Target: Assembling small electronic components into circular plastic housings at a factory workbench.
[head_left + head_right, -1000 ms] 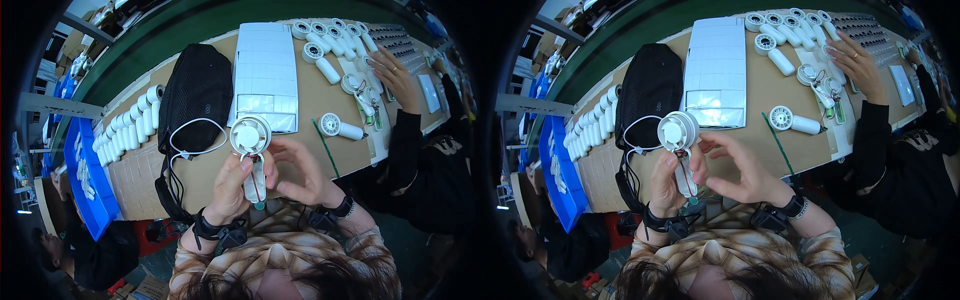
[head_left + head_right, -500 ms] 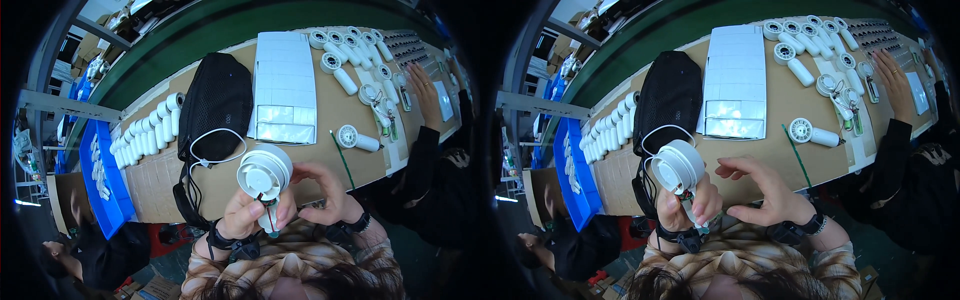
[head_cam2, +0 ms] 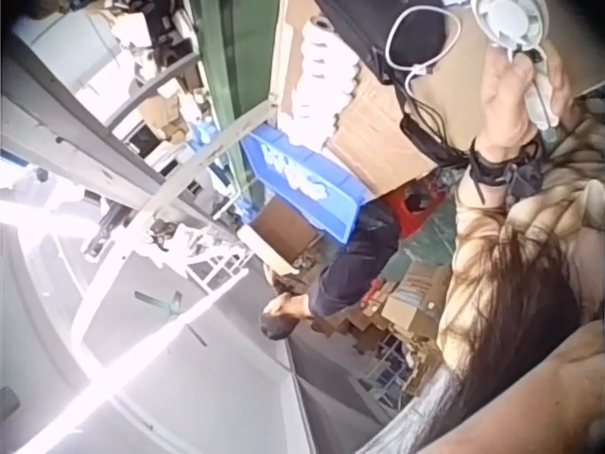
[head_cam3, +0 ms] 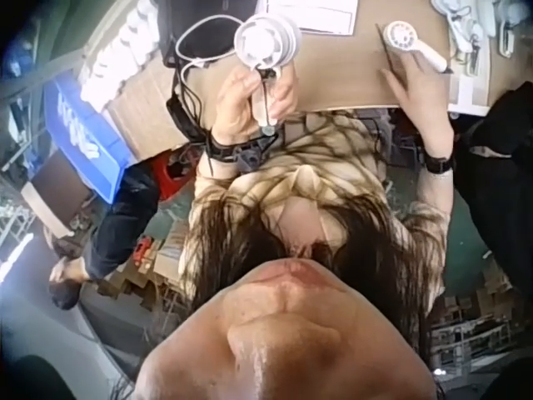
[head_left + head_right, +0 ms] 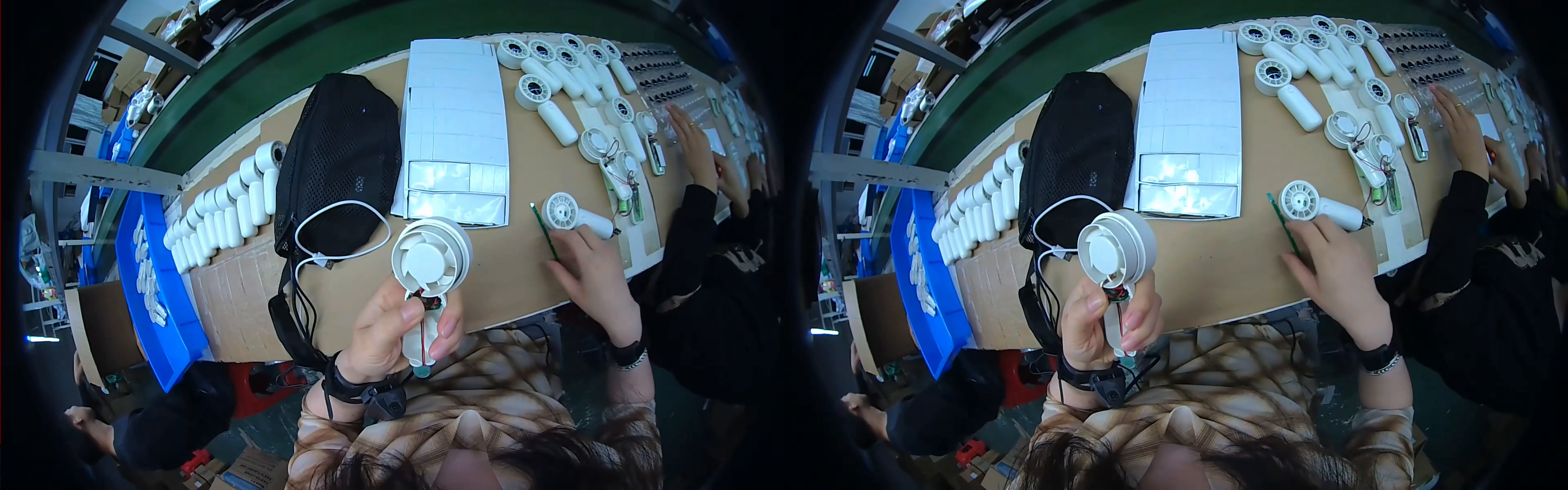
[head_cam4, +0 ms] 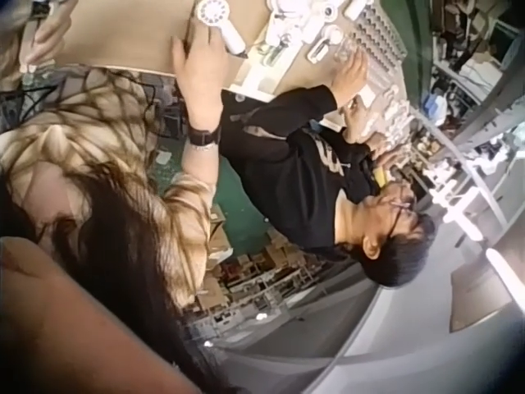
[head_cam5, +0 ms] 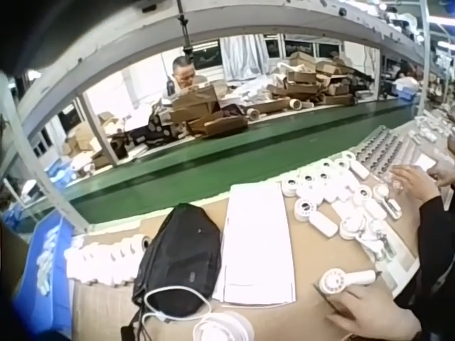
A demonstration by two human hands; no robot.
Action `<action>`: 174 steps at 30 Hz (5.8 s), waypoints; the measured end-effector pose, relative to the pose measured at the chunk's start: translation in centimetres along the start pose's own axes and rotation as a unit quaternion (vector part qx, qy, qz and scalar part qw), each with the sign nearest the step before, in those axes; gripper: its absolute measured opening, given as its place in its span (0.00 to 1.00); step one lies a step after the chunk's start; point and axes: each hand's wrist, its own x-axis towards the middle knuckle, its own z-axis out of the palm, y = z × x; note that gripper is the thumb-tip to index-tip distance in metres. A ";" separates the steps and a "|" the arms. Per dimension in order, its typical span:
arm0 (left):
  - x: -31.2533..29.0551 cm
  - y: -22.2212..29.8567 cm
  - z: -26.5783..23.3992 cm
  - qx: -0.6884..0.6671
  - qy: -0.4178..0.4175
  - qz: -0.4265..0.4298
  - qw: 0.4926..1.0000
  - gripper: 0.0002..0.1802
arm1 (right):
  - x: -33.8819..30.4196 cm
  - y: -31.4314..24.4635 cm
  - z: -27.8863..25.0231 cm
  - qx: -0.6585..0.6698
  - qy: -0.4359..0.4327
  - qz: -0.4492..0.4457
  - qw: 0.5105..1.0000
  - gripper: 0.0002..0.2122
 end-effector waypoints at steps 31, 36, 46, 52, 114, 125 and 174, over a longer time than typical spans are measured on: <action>-0.6 0.8 -0.3 -0.109 0.026 -0.140 0.984 0.25 | 2.4 -4.5 -5.2 0.546 0.166 -0.105 0.814 0.05; -0.7 0.7 -0.5 -0.046 0.013 -0.145 0.988 0.22 | 2.7 -7.9 -4.8 0.549 0.134 -0.222 0.794 0.05; -0.9 0.7 0.1 0.120 0.019 -0.131 0.984 0.24 | 2.1 -9.2 -3.2 0.254 0.118 -0.322 0.904 0.09; -0.8 0.7 0.4 0.136 0.029 -0.129 0.982 0.27 | 2.3 -9.5 -2.6 0.257 0.135 -0.336 0.896 0.11; -1.2 -0.5 -0.1 0.123 0.056 -0.107 0.985 0.25 | 2.1 -9.6 -1.7 0.216 0.143 -0.322 0.910 0.15; -1.3 -0.9 0.0 0.169 0.063 -0.086 0.980 0.25 | 1.9 -10.1 -1.5 0.198 0.163 -0.301 0.918 0.14; -1.1 -1.0 0.3 0.103 0.089 -0.067 0.988 0.24 | 1.6 -9.3 -2.3 0.243 0.166 -0.280 0.914 0.09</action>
